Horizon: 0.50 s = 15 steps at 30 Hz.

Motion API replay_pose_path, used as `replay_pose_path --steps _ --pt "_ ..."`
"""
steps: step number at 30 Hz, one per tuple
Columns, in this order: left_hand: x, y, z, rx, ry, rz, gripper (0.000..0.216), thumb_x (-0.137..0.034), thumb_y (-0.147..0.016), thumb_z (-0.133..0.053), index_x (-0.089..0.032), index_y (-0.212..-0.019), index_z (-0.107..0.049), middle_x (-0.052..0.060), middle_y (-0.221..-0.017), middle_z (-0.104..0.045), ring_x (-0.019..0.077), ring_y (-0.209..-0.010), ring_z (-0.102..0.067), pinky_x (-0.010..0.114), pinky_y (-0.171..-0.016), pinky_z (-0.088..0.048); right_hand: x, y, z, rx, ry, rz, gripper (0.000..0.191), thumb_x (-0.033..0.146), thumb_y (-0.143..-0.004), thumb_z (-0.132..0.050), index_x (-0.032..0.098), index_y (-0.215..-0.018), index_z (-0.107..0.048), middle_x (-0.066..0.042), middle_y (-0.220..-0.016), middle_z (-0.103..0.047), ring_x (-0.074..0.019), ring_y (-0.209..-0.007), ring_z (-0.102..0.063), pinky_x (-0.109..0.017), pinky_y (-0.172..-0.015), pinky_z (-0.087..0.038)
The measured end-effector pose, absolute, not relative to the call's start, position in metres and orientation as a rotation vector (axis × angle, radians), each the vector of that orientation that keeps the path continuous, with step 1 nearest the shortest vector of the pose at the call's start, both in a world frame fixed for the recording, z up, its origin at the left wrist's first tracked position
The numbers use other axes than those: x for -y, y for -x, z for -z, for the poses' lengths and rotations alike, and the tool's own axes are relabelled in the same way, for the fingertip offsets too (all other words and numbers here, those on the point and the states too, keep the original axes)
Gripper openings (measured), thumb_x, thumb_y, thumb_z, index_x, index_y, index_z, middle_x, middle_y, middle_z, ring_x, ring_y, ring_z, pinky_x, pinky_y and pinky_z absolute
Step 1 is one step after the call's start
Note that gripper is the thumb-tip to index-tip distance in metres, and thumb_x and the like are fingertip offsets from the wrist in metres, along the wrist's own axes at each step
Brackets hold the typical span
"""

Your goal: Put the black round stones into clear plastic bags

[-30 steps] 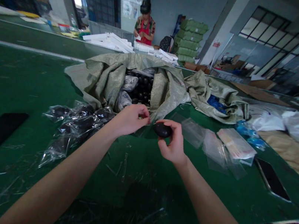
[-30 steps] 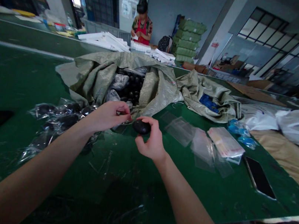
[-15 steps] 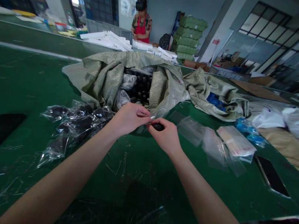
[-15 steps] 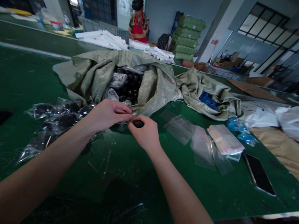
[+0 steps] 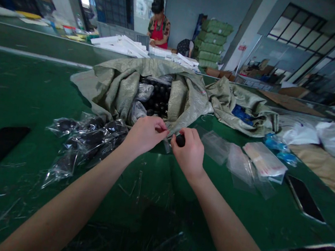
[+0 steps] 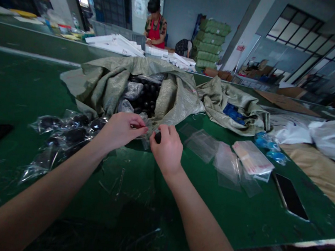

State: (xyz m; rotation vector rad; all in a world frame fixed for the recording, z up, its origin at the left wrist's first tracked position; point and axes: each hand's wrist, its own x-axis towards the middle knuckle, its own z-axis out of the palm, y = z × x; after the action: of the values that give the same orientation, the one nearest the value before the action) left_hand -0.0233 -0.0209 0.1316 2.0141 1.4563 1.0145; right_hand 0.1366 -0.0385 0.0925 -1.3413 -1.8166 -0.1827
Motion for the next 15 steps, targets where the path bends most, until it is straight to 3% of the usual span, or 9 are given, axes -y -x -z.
replay_pose_path --steps 8,15 --pt "0.019 0.025 -0.128 -1.488 -2.095 -1.009 0.016 -0.029 -0.080 -0.060 -0.017 -0.080 -0.072 0.004 -0.081 -0.074 0.0177 -0.075 -0.067 0.026 -0.067 -0.049 0.033 -0.151 -0.089 2.128 0.982 0.154 0.017 0.023 -0.091 -0.055 0.020 -0.094 -0.072 -0.011 -0.105 -0.062 -0.0205 -0.099 -0.059 -0.036 -0.086 -0.051" --pt "0.032 0.024 -0.143 -1.515 -2.142 -1.033 0.016 -0.029 -0.083 -0.057 -0.019 -0.078 -0.068 0.001 -0.080 -0.072 0.0163 -0.074 -0.065 0.027 -0.070 -0.045 0.040 -0.142 -0.110 1.819 1.035 -0.057 0.011 0.009 -0.079 -0.062 0.018 -0.079 -0.070 -0.004 -0.082 -0.068 -0.0160 -0.080 -0.065 -0.031 -0.078 -0.053"
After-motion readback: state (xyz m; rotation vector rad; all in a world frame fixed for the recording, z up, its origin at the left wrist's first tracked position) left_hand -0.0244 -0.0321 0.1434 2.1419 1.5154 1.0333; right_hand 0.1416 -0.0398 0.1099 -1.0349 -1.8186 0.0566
